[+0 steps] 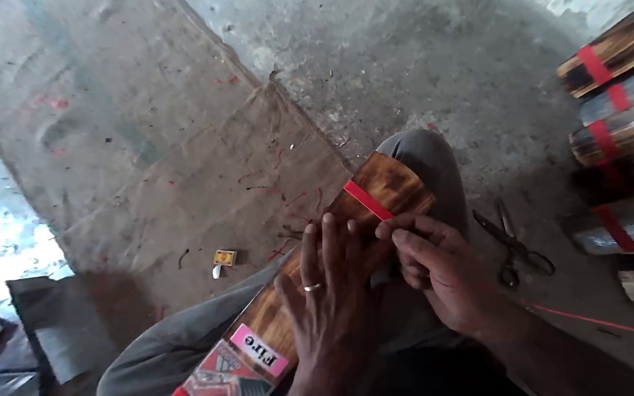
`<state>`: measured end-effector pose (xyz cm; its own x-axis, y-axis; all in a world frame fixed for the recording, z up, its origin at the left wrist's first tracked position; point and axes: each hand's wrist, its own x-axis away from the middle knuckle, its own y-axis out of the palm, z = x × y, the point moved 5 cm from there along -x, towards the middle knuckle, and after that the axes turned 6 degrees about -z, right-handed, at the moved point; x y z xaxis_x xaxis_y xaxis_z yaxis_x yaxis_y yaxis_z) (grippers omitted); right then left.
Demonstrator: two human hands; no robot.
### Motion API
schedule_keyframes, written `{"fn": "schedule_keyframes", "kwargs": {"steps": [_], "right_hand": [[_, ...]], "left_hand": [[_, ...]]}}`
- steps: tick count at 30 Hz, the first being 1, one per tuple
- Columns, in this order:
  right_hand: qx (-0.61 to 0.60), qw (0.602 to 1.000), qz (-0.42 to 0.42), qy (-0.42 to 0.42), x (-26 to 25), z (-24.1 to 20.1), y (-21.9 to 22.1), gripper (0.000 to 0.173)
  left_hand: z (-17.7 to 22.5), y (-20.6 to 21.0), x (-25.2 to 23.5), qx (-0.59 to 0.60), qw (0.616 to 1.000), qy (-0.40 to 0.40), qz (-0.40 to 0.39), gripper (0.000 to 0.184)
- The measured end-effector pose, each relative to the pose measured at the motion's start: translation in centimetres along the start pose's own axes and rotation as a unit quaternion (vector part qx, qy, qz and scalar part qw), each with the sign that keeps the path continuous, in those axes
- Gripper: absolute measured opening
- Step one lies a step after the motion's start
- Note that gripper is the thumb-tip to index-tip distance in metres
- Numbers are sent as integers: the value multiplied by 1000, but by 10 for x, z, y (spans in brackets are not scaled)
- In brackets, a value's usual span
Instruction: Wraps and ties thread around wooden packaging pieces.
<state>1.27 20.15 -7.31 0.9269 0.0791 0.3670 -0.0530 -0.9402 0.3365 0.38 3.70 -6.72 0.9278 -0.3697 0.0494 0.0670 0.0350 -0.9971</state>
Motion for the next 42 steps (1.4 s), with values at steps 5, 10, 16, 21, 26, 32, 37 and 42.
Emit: {"fn": "schedule_keyframes", "kwargs": {"steps": [5,10,16,21,26,32,37,42], "right_hand": [[17,997,59,47,35,37,-35,22],[-37,994,93,53,49,46,-47,20],[-30,999,19,22,41,34,-40,20],[-24,997,-64,-43,34,-5,-15,18],[-139,979,-138,-55,32,-16,2,18],[-81,996,-39,20,9,-3,-7,21],[-58,996,3,61,14,8,-12,20],[-91,992,35,81,43,33,-34,18]], "left_hand": [[-2,9,-6,1,1000,4,4,89],[-7,4,-11,-1,1000,4,-10,98],[-22,-13,-16,61,994,15,-91,108],[-47,-47,-15,291,903,49,-313,110],[-51,-51,-9,478,748,70,-454,95],[-58,-73,-10,238,963,59,-116,63],[8,-24,16,-98,995,24,6,87],[8,-15,10,-137,990,20,21,79]]}}
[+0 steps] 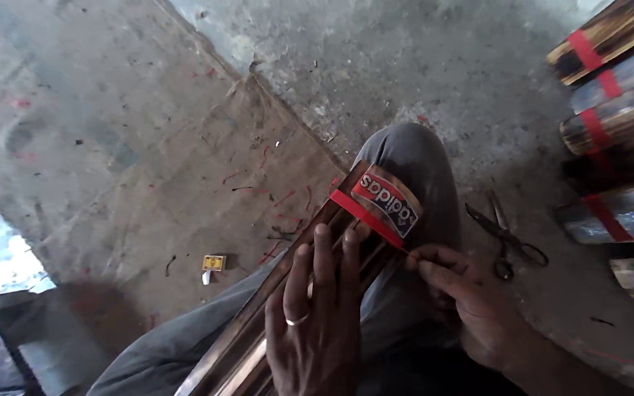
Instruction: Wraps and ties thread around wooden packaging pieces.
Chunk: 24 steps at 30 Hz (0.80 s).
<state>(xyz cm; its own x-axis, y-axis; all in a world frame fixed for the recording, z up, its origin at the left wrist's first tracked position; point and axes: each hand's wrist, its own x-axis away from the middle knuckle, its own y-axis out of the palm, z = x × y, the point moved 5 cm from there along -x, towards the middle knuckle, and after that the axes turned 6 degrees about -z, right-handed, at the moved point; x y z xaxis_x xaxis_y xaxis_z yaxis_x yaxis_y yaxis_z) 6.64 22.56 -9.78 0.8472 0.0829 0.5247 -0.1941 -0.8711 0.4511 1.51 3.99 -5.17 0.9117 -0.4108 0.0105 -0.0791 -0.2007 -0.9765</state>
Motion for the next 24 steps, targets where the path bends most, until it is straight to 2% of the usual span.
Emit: {"fn": "schedule_keyframes", "kwargs": {"steps": [4,8,10,13,15,18,20,23,24], "right_hand": [[-50,999,-9,20,8,22,-11,19],[-75,996,9,48,6,29,-12,21],[-99,994,6,45,4,29,-9,21],[-82,996,-36,16,0,24,-1,19],[-57,996,-63,-7,-1,16,7,18],[-30,993,-95,-57,-1,-5,24,17],[-28,987,-124,-94,1,-20,36,17],[-25,981,-145,-126,1,-30,45,17],[-14,983,-135,-127,-2,-29,45,18]], "left_hand": [[-2,-3,-5,12,1000,18,-12,84],[0,-7,-15,12,999,40,-17,72],[-3,-9,-18,20,999,41,-26,74],[-15,-18,-26,83,995,47,-40,79],[-29,-26,-32,152,982,60,-99,86],[-52,-35,-39,296,933,100,-180,101],[-60,-35,-40,417,866,129,-244,102],[-62,-24,-37,571,744,133,-321,96],[-63,-20,-37,593,728,125,-321,90]]}}
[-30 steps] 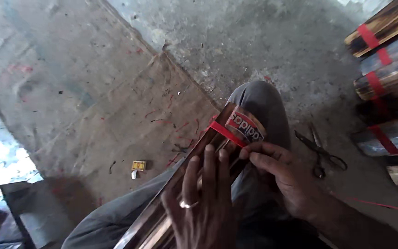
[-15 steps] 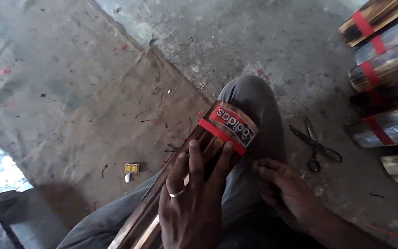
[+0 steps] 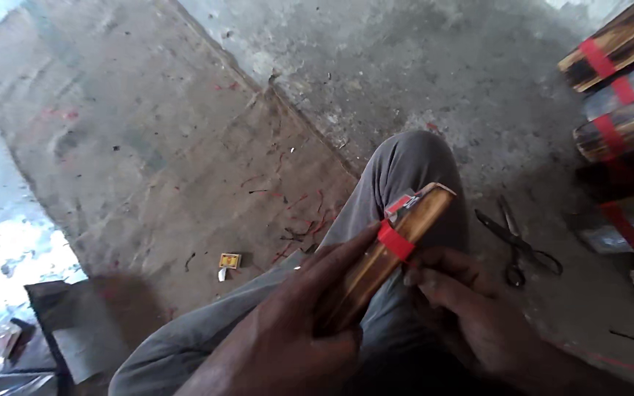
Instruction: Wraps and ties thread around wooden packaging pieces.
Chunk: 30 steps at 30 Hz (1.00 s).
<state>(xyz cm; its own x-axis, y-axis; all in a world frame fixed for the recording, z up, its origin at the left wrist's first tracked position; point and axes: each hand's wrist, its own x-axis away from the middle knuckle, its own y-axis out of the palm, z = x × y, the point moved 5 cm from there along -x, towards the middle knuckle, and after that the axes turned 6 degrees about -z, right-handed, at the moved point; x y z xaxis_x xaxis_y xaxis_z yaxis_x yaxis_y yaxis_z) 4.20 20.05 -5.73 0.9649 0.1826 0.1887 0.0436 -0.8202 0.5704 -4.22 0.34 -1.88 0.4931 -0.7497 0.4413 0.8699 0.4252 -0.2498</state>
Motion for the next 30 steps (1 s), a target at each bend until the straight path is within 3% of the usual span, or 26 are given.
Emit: {"fn": "schedule_keyframes", "kwargs": {"steps": [1,3,6,9,12,17,21,25,28,30], "right_hand": [[17,1000,18,9,-3,3,-2,19],[46,997,52,38,-12,10,-9,20],[82,990,90,67,-20,16,-14,22],[113,985,102,85,-12,23,-19,23],[99,978,144,112,12,36,-38,21],[50,975,182,116,35,41,-55,21],[36,980,160,109,34,37,-55,19],[36,991,94,86,25,23,-41,18],[32,997,40,65,17,6,-22,17],[14,999,0,40,13,-4,-10,18]], "left_hand": [[-3,-1,1,-11,1000,-3,24,82],[1,-5,7,-143,980,-11,139,68],[2,18,7,-377,876,-38,298,73],[-31,68,-12,-469,816,-123,314,98],[-44,78,-19,-478,802,-131,333,89],[-41,71,-16,-467,814,-127,321,100],[-38,63,-12,-456,827,-131,301,105],[-28,44,4,-366,897,-125,214,109],[-18,30,20,-187,973,-113,80,110],[-12,26,27,-61,994,-96,0,105]]}}
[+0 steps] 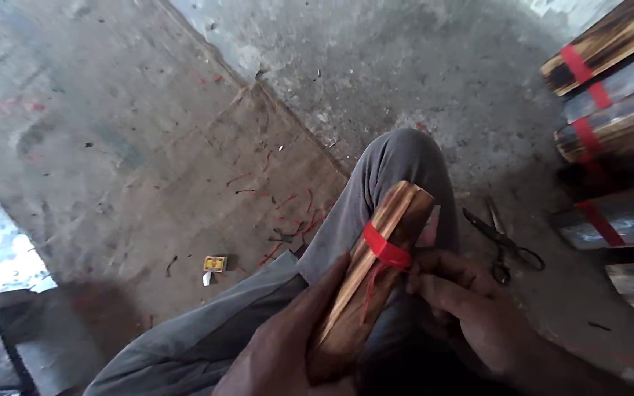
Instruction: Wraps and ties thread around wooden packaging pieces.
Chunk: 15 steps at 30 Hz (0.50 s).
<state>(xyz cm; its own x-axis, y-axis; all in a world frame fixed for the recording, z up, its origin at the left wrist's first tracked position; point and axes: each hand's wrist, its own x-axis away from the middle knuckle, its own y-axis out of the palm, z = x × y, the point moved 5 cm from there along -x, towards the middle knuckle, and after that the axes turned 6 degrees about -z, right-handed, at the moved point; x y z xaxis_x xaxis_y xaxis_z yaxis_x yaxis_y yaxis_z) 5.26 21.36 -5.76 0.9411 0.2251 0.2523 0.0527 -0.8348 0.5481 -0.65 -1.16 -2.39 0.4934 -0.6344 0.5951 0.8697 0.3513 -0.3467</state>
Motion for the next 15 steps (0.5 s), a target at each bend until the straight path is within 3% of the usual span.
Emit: {"fn": "schedule_keyframes", "kwargs": {"steps": [3,4,6,8,9,12,15], "right_hand": [[-43,999,-19,5,-6,-2,7,18],[-48,999,-3,19,-9,2,5,18],[-32,998,29,40,-15,9,-2,20],[-24,997,46,57,-18,15,-8,21],[-23,996,54,70,-18,18,-9,21],[-18,993,75,89,-14,24,-13,20],[-29,988,112,106,1,32,-23,18]], "left_hand": [[-4,-4,3,105,992,8,-66,86],[-8,-6,5,98,995,11,-30,78],[-5,-14,14,-47,992,19,120,72],[13,-6,20,-252,928,13,276,70],[22,8,18,-329,892,1,309,73],[23,57,-11,-463,820,-59,331,97],[11,67,-27,-497,780,-65,375,82]]}}
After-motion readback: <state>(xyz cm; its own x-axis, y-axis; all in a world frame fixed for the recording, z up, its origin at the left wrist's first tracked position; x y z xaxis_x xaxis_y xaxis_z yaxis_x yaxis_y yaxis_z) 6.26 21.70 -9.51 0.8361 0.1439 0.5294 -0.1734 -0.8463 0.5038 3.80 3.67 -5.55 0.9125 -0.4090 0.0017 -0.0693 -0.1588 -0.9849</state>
